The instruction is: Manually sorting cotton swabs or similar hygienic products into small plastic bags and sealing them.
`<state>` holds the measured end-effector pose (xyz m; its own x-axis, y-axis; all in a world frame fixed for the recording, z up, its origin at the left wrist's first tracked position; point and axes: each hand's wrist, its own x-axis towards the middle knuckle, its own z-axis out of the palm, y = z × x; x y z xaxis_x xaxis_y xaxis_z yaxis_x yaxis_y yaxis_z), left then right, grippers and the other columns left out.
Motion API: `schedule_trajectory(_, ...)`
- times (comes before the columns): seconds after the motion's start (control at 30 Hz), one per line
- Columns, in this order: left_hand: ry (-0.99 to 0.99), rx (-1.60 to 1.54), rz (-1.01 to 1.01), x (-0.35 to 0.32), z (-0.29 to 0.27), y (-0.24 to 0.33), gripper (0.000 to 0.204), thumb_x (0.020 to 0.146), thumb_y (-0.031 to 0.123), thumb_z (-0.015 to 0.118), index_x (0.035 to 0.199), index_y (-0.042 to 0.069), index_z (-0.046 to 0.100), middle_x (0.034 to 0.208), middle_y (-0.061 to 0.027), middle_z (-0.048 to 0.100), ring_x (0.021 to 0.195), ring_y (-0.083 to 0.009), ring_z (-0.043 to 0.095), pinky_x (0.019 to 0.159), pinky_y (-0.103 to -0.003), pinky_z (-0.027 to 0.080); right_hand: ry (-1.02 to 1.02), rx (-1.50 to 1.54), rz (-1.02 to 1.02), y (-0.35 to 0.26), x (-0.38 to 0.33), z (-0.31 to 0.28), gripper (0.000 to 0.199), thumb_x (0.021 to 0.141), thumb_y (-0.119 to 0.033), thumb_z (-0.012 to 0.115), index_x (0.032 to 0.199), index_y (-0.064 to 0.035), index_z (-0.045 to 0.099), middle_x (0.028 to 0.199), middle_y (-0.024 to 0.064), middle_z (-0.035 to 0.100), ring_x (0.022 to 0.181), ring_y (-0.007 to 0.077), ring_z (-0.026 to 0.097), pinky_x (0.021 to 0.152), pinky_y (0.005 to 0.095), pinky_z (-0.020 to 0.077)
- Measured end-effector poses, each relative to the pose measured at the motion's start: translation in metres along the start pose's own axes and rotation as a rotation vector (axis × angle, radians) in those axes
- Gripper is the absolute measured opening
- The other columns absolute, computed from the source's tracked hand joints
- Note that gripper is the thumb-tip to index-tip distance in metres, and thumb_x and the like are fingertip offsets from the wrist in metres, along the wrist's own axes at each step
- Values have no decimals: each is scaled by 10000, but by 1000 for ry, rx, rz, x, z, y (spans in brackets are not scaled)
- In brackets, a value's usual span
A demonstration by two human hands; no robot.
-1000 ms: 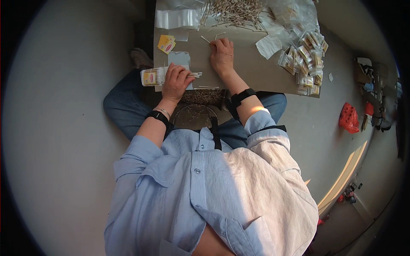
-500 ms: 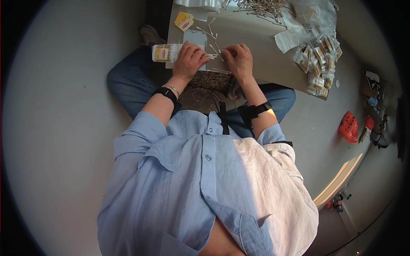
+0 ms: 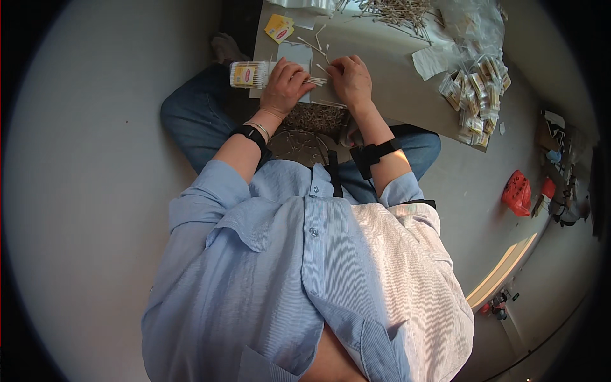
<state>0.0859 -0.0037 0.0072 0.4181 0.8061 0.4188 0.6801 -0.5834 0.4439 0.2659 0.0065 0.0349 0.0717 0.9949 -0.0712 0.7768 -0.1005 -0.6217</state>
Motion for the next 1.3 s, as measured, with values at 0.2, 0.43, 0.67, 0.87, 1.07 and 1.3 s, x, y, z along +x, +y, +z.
schedule_trajectory(0.2,2,-24,-24,-1,-1,0,290,706,235,737,934,104,613,956,-45,524,987,-228,533,1009,-437,403,74,-140,-87,-8,6,14,114,824,-164,568,833,-57,607,895,135,586,901,330,570,771,419,471)
schedule_trajectory(0.43,27,-19,-11,3,-1,4,289,699,222,740,928,99,615,953,-46,529,980,-234,536,1005,-438,409,94,9,-61,-16,44,18,125,845,-181,553,867,-70,606,943,139,597,926,332,572,779,439,468)
schedule_trajectory(0.67,16,5,-15,-2,0,-1,268,698,243,733,889,108,604,930,-27,526,973,-206,522,1017,-417,386,130,-239,-94,-3,60,8,124,801,-181,595,886,-96,622,980,109,588,994,323,537,831,405,464)
schedule_trajectory(0.87,6,2,-6,0,0,1,272,710,252,729,901,106,603,939,-32,528,981,-202,522,1030,-408,367,275,-160,-201,31,84,-12,180,778,-162,629,954,-132,656,1006,89,572,1000,308,513,862,395,447)
schedule_trajectory(1.07,4,19,-5,-1,0,0,266,718,259,724,901,109,603,929,-27,537,973,-190,529,1036,-398,357,186,-180,-312,34,95,-15,167,773,-149,657,936,-112,670,973,80,598,953,321,531,846,392,437)
schedule_trajectory(1.3,26,43,22,2,-2,2,265,719,264,725,902,112,607,919,-19,543,965,-178,534,1032,-394,360,109,-275,-374,34,89,-20,94,793,-115,617,881,-96,643,951,66,594,929,317,526,836,389,437)
